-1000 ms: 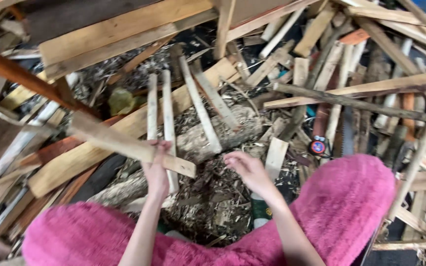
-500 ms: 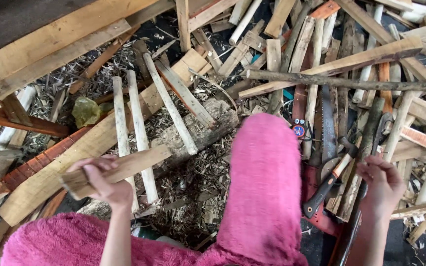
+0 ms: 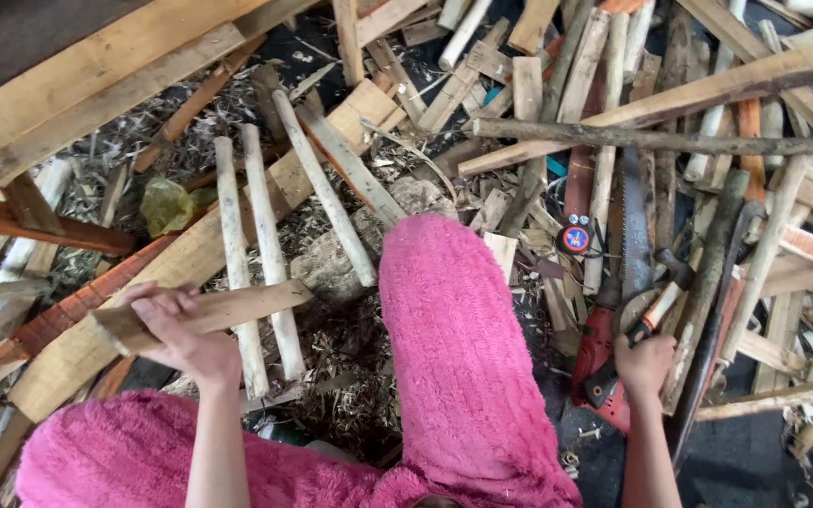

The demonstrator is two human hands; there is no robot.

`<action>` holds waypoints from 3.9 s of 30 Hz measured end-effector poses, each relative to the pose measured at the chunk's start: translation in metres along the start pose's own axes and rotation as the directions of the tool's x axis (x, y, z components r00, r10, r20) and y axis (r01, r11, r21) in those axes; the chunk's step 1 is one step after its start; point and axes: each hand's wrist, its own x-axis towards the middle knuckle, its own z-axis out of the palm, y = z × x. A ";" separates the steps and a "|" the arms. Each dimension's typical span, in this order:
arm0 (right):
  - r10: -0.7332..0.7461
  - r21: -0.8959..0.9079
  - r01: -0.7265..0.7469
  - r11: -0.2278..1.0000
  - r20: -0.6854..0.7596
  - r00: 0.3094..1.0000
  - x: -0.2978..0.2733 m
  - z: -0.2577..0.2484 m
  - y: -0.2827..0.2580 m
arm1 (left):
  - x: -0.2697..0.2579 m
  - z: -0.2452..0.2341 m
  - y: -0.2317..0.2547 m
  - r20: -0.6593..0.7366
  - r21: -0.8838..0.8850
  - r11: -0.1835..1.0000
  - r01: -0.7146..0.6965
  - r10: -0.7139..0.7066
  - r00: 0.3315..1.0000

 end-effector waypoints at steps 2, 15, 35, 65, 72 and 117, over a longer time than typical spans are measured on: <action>-0.039 -0.030 0.038 0.999 -0.015 0.999 0.021 0.022 0.042 | 0.001 0.000 -0.002 -0.016 0.018 1.000 -0.003 0.003 1.000; -0.134 0.872 -0.395 0.291 0.446 0.885 0.039 -0.042 0.039 | 0.002 -0.004 0.000 -0.145 -0.130 0.991 0.021 -0.040 0.989; -0.649 0.935 -0.034 0.353 0.271 0.711 -0.091 -0.182 -0.201 | 0.006 -0.015 -0.012 0.231 0.447 0.842 -0.303 0.218 0.948; -0.435 0.685 0.160 0.711 0.250 0.865 -0.120 -0.046 -0.275 | 0.012 -0.042 0.016 0.069 0.340 0.898 -0.279 0.272 0.960; -0.601 0.860 0.124 0.495 0.235 0.764 -0.161 -0.063 -0.304 | 0.015 0.006 0.002 -0.006 0.288 0.935 -0.207 0.218 0.976; -0.538 0.652 -0.566 0.504 0.750 0.384 -0.192 0.010 -0.355 | -0.016 -0.005 -0.058 -0.359 0.016 0.995 -0.095 0.094 0.928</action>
